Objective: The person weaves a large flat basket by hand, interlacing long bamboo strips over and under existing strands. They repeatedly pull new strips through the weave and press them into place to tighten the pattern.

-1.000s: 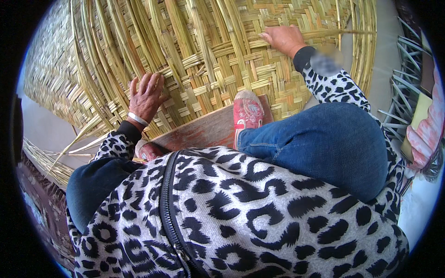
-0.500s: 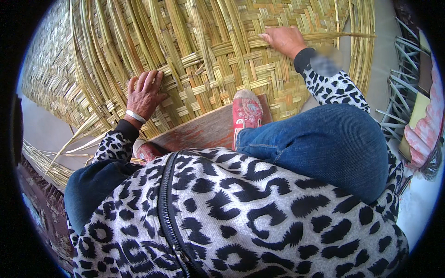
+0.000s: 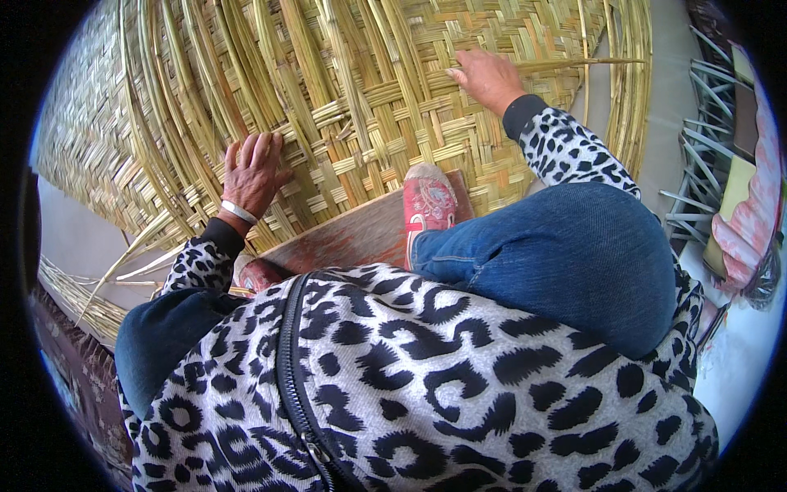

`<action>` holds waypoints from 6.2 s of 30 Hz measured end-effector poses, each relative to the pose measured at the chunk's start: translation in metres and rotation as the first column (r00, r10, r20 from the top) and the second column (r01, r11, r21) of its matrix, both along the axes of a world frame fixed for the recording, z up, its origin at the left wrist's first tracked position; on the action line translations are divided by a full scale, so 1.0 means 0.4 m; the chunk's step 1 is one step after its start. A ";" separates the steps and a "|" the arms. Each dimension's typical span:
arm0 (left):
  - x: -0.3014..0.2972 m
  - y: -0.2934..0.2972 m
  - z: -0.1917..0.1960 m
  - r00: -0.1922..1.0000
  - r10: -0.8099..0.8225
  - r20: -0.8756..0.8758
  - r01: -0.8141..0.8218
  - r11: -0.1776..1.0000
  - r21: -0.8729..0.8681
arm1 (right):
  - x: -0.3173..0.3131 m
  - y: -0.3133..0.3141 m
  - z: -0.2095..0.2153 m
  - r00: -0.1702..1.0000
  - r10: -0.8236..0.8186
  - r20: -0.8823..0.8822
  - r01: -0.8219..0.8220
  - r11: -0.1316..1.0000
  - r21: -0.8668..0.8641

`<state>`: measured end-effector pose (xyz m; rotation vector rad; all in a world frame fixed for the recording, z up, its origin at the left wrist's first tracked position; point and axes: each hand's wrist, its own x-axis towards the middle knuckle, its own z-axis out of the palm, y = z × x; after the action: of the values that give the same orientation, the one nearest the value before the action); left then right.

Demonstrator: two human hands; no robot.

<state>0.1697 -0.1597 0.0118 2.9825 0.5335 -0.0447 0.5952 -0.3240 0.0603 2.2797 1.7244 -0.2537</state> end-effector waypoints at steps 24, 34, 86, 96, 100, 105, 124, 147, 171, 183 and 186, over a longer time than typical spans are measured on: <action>0.010 0.167 0.241 0.958 -0.184 -0.222 0.095 0.929 -0.357 | -0.307 -0.011 -0.055 0.755 0.173 -0.633 -0.068 0.980 0.187; 0.426 0.251 0.116 0.967 0.132 -0.216 -0.241 0.740 -0.628 | -0.287 0.066 -0.129 0.671 -0.088 -0.736 0.216 0.973 0.081; 0.289 0.108 -0.057 0.749 0.601 -0.277 -0.516 0.268 -0.814 | 0.446 -0.959 0.033 -0.069 -0.996 0.061 0.967 -0.052 0.249; 0.352 0.087 -0.105 0.829 0.517 -0.211 -0.446 0.384 -0.809 | 0.633 -1.156 0.429 -0.058 -0.970 0.236 0.784 0.102 0.613; 0.386 0.074 -0.106 0.818 0.547 -0.179 -0.390 0.298 -0.871 | 0.716 -1.138 0.663 -0.083 -0.983 0.165 0.625 0.078 0.777; 0.477 0.044 -0.030 0.836 0.515 -0.191 -0.318 0.169 -0.933 | 0.684 -0.884 0.809 0.207 -0.653 -0.729 0.855 -0.241 0.460; 0.883 0.313 0.826 0.859 0.456 0.231 -0.089 0.578 -0.811 | -0.187 0.383 0.504 0.513 0.457 -0.726 0.589 0.429 0.685; -0.429 0.335 0.719 0.842 0.067 -0.536 0.110 0.950 0.293 | 0.242 0.308 0.405 -0.461 0.822 -0.334 0.884 0.393 -0.252; -1.280 0.182 0.438 0.209 0.498 -0.842 -0.456 0.811 0.366 | -0.528 0.321 0.538 0.122 0.631 -0.766 -0.933 0.337 0.128; -0.849 0.349 0.442 0.865 0.404 -0.299 -0.287 0.886 0.365 | 0.865 -0.278 0.569 0.415 0.240 -0.877 0.869 -0.390 0.305; -0.612 0.344 0.470 0.941 0.292 -0.170 -0.229 0.921 0.317 | 0.985 -0.692 0.452 0.307 0.254 -0.917 0.724 -0.687 0.052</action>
<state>-0.0752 -0.0223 0.1998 3.1762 1.0498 -0.2925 0.9891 -0.6010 0.2410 -1.1958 0.2977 -0.2628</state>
